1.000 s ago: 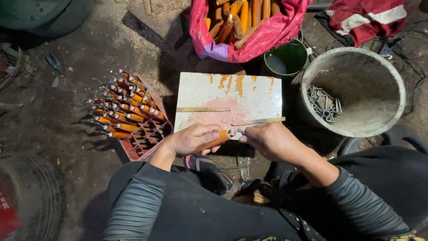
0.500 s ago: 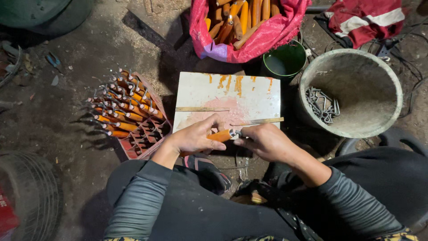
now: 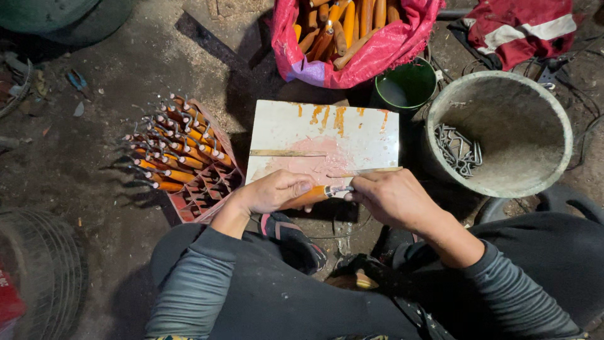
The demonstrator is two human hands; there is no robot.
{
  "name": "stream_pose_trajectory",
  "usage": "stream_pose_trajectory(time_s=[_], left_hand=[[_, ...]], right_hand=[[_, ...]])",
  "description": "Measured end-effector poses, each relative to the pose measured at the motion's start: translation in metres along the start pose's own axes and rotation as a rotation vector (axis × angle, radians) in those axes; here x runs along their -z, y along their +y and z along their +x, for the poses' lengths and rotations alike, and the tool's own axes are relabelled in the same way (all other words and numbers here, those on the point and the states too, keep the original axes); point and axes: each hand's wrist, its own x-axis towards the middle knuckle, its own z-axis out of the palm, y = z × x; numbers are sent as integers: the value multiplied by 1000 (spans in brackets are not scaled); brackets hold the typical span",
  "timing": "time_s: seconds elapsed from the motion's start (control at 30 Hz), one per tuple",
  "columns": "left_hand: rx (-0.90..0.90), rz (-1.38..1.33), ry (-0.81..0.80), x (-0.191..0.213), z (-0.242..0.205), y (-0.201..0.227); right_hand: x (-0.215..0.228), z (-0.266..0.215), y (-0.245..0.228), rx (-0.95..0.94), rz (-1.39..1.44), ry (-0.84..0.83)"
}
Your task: The person sits on the floor and repeatedly inserts metal mortar shells into orange cylindrical casings. They pick up a casing, insert a shell, and place the assembled unit into a red crate. The person also scrapes a pinkish substance on a white board using a metal tool.
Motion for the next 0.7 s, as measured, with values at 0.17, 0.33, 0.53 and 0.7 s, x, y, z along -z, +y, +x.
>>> stream_pose_trajectory(time_s=[0.17,0.33,0.53,0.7], left_hand=[[5,-83,-24,-2,2,1],[1,-68,-30,-4,2,9],[-9,-94,-51,-4,6,9],[94,-255,13,-13,6,10]], right_hand=[[-10,1,-2,34,29,10],[-17,2,-7,113,58,129],[-24,2,-8,-63,28,-72],[-30,0,-3,-57,85,-39]])
